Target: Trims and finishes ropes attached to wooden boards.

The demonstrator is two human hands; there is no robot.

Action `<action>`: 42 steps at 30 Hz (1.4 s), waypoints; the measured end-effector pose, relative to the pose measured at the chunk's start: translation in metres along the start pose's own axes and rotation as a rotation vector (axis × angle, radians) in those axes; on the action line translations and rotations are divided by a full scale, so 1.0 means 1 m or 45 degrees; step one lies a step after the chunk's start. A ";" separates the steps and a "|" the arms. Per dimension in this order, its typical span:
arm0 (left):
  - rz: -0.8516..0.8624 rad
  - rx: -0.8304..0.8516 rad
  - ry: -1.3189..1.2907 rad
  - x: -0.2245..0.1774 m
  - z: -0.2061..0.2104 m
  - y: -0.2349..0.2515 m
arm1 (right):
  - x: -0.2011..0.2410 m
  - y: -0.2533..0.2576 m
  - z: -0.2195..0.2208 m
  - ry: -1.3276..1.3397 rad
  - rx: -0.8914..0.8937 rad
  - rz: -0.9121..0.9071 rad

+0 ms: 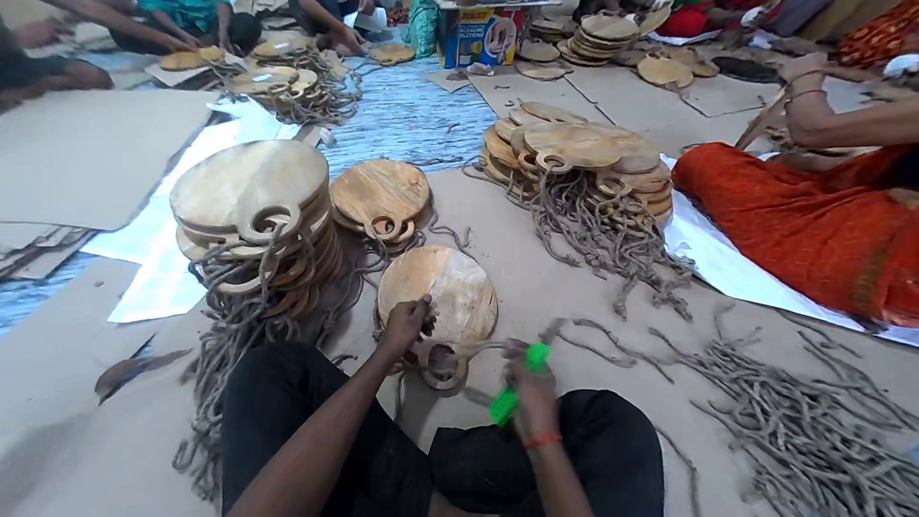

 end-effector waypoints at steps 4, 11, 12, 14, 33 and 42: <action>0.058 -0.444 -0.258 0.000 -0.026 0.007 | 0.079 0.013 -0.116 0.486 -0.624 -0.351; 0.262 -0.353 -0.405 -0.021 -0.012 -0.001 | 0.028 0.009 -0.059 -0.107 -0.207 0.048; 0.256 -0.358 -0.402 -0.020 -0.014 -0.003 | 0.001 0.014 -0.040 -0.246 -0.076 0.171; 0.248 -0.410 -0.455 -0.017 -0.017 -0.007 | -0.059 0.024 -0.012 -0.539 0.101 0.354; 0.138 -0.248 -0.467 -0.013 -0.003 0.003 | -0.102 0.007 0.035 0.095 0.285 0.725; 0.313 -0.435 -0.407 -0.017 -0.008 0.002 | -0.038 0.020 0.016 0.397 0.188 0.438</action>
Point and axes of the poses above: each hand's wrist, its own y-axis towards the middle knuckle, its own z-axis out of the palm, x = y × z, the point moved 4 cm from there along y, towards the middle knuckle, and after that the axes turned 11 degrees about y, right-handed, at the moved point
